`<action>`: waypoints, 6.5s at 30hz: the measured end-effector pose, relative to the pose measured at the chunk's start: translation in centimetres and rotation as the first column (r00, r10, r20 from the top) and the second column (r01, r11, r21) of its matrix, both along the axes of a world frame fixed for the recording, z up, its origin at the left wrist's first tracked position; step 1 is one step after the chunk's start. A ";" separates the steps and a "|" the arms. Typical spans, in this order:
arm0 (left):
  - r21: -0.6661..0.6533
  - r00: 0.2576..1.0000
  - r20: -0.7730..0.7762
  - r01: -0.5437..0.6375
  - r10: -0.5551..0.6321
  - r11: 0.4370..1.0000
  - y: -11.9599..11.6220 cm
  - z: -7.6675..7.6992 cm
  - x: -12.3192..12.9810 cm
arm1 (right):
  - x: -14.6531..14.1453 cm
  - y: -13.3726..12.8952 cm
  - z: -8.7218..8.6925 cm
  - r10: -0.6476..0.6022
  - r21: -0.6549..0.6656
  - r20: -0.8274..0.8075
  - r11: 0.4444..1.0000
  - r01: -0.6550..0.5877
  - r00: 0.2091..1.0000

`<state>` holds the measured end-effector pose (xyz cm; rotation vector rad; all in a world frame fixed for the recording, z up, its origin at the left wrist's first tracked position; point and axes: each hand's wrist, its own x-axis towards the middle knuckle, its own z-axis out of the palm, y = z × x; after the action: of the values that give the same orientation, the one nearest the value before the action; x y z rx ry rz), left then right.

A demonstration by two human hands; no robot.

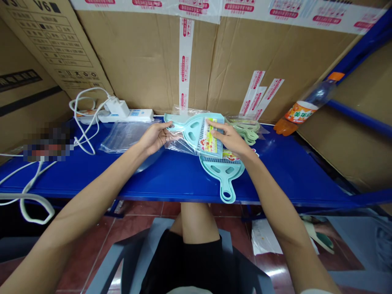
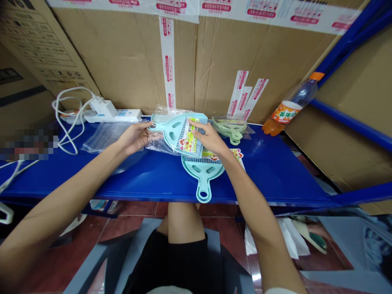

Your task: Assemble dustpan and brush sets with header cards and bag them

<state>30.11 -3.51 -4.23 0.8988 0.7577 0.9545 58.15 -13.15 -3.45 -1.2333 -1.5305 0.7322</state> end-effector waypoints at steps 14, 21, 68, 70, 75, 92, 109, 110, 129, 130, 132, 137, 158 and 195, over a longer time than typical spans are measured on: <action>-0.059 0.999 0.006 -0.049 0.050 0.997 0.0 0.4 0.2 | -1.0 -0.1 0.1 -0.049 -0.067 -0.303 0.997 0.030 0.952; -0.057 0.999 0.012 -0.046 0.047 0.997 0.1 0.3 0.2 | -0.2 0.9 0.0 -0.207 -0.255 -0.509 0.963 0.084 0.836; 0.108 0.995 -0.011 -0.095 0.096 0.990 -0.3 0.8 0.1 | -1.0 -0.4 0.9 -0.129 -0.001 -0.279 0.991 0.134 0.952; 0.107 0.994 -0.001 -0.109 0.110 0.988 -0.2 0.7 0.0 | -1.0 -0.3 0.8 -0.159 0.012 -0.274 0.986 0.169 0.949; 0.080 0.991 0.009 -0.133 0.133 0.988 0.3 0.5 -0.2 | -0.8 -0.1 0.5 -0.137 -0.061 -0.284 0.990 0.125 0.949; 0.125 0.997 -0.026 -0.074 0.077 0.989 0.1 0.3 0.0 | 0.6 -0.2 0.9 -0.265 -0.119 -0.303 0.963 0.240 0.915; 0.295 0.970 -0.018 0.238 -0.244 0.925 -0.8 1.1 -0.9 | 15.9 2.6 5.0 -0.557 -0.121 -0.252 0.830 0.545 0.792; 0.299 0.972 -0.019 0.229 -0.234 0.926 -0.8 1.1 -0.9 | 17.4 2.8 5.5 -0.549 -0.150 -0.197 0.836 0.529 0.812; 0.326 0.969 -0.143 0.239 -0.203 0.915 -0.9 -1.4 0.7 | 19.7 11.2 4.1 -0.432 0.069 0.658 0.850 0.522 0.617; 0.329 0.969 -0.146 0.239 -0.201 0.914 -0.9 -1.4 0.7 | 19.4 11.3 3.9 -0.418 0.090 0.702 0.855 0.511 0.577; 0.334 0.968 -0.149 0.239 -0.200 0.912 -0.9 -1.4 0.7 | 18.6 11.1 3.8 -0.399 0.121 0.768 0.859 0.497 0.502; 0.330 0.969 -0.144 0.239 -0.202 0.913 -1.0 -1.3 0.9 | 16.4 7.9 6.3 -0.427 0.195 0.805 0.847 0.494 0.413; 0.558 0.980 -0.154 -0.021 0.128 0.830 0.0 -0.7 0.1 | 5.7 -2.4 3.5 -0.255 0.176 0.840 0.963 0.205 0.479; 0.797 0.790 -0.602 0.586 -0.118 -0.144 -8.1 -2.5 2.1 | 7.4 -2.1 2.1 0.148 -0.512 0.441 0.852 0.113 0.885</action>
<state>32.23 -11.65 -6.73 2.5688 -0.2180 0.6736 65.58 -15.30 -1.34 -1.9227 -1.7915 0.9562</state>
